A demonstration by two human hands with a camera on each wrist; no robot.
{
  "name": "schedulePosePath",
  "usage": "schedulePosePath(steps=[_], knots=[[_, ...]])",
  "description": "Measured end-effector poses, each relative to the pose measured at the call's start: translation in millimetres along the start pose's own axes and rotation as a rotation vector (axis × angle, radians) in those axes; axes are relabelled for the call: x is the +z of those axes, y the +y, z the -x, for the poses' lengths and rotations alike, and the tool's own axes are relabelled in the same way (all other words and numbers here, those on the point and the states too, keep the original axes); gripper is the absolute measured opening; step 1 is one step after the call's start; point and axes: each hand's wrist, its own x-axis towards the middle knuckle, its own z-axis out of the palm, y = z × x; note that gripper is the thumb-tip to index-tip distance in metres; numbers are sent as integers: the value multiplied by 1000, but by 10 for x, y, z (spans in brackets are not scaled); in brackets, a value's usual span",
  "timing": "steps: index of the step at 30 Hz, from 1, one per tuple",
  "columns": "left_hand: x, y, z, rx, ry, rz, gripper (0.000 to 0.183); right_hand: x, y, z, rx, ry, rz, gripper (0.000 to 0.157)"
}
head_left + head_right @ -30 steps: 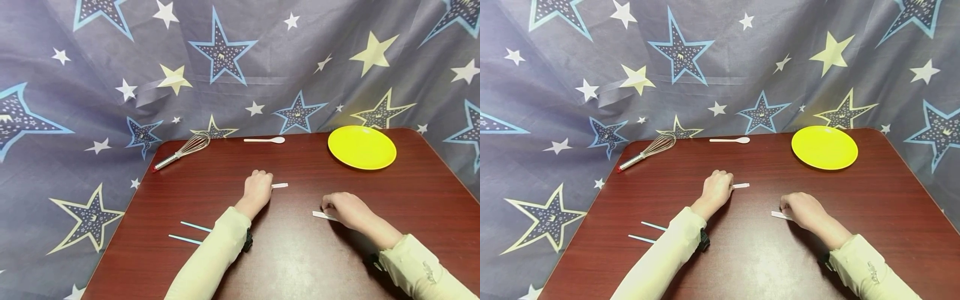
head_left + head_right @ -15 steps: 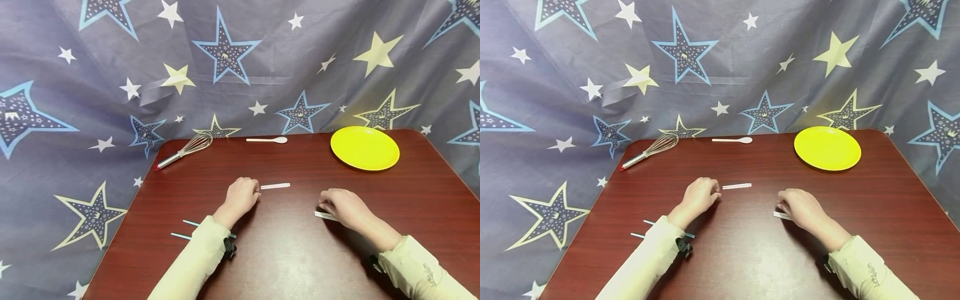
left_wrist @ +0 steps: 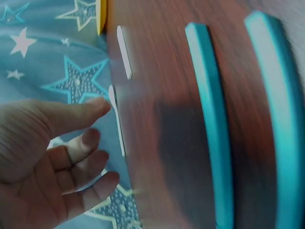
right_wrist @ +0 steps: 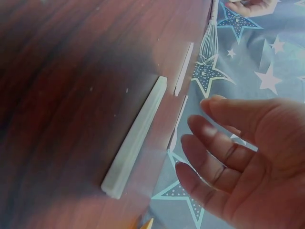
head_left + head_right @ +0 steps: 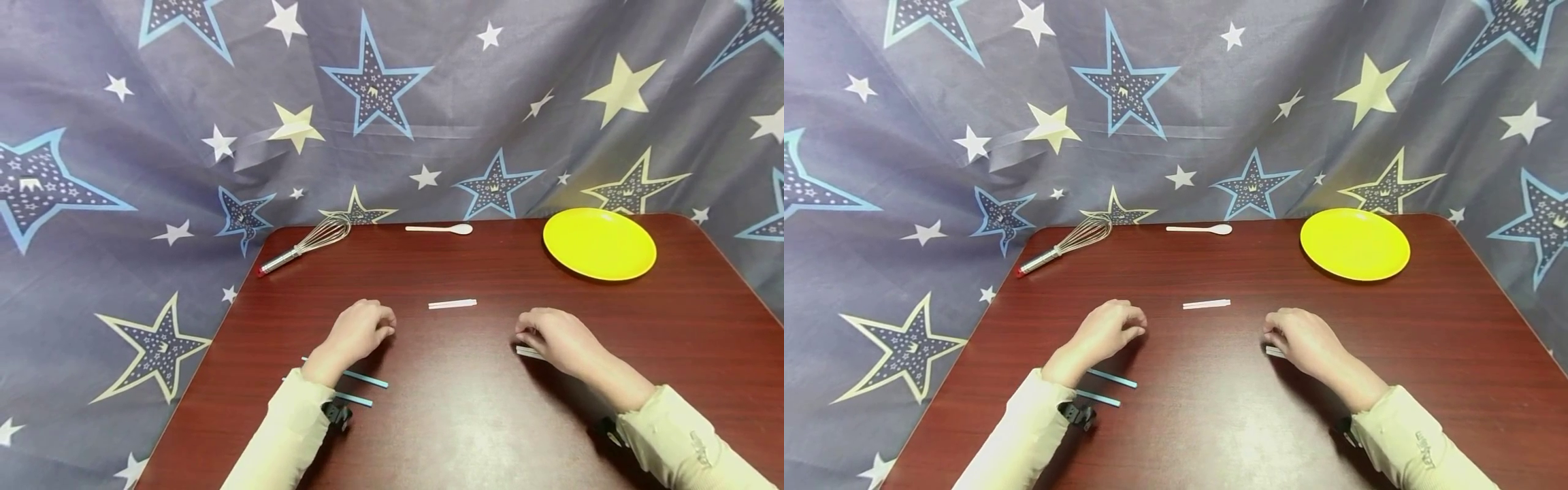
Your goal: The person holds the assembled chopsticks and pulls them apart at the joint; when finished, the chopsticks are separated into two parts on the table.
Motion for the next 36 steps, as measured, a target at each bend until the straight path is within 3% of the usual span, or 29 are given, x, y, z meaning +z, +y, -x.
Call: schedulePosePath(steps=[10, 16, 20, 26, 36], knots=[[-30, -284, 341, -34, 5, 61, 12, 8, -28, -8, -25, -10, -30, 20], [-43, -423, 536, -2, -7, 7, 18, 6, -35, -4, -33, 0, -24, 20], [-54, -456, 652, -28, -53, -41, 23, 13, -27, 4, -36, 5, -21, 21], [-25, -473, 741, -73, -73, -86, 30, 35, -7, 5, -43, 7, -23, 21], [26, -442, 765, -59, -18, -146, 31, 39, 11, 7, -33, -10, -25, 21]])
